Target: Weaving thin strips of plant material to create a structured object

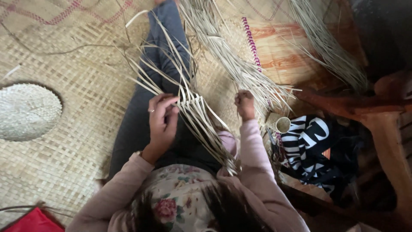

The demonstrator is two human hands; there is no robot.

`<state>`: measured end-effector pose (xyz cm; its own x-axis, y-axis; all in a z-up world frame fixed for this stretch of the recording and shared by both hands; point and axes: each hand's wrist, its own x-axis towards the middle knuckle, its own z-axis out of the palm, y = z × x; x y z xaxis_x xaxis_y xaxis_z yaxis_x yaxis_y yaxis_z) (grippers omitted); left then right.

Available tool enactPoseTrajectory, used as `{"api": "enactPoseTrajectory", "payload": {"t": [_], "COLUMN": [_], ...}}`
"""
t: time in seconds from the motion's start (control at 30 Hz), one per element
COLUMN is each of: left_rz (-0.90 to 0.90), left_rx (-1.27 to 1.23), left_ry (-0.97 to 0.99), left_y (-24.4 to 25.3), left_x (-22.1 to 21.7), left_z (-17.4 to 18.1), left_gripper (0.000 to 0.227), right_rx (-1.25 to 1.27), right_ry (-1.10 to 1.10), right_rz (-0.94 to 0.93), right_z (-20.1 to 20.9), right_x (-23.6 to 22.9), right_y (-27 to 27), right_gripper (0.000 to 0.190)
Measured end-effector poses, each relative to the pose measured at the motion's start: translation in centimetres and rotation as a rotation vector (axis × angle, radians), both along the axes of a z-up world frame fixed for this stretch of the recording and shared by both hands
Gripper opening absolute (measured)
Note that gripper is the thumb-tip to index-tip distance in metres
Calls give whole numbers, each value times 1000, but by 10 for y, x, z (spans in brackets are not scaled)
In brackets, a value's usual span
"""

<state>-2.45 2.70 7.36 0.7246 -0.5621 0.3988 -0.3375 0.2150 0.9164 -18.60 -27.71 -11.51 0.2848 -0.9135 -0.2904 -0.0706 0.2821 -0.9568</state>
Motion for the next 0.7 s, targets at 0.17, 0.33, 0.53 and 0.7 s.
{"api": "enactPoseTrajectory", "payload": {"t": [0.17, 0.33, 0.53, 0.7], "left_rz": [-354, -625, -467, -581], "left_rx": [-69, -145, 69, -145], "left_ry": [187, 656, 832, 120], "left_y": [-33, -71, -73, -51], "left_x": [-30, -52, -30, -36], "left_z": [8, -29, -9, -11], "left_gripper": [23, 26, 33, 29], "right_rx": [-183, -294, -190, -213], "right_ry": [-128, -300, -192, -412], "right_rz": [27, 340, 614, 497], "right_z": [148, 189, 225, 237], "right_x": [-19, -30, -16, -11], "right_y": [99, 157, 196, 191], "right_gripper": [8, 28, 15, 36]}}
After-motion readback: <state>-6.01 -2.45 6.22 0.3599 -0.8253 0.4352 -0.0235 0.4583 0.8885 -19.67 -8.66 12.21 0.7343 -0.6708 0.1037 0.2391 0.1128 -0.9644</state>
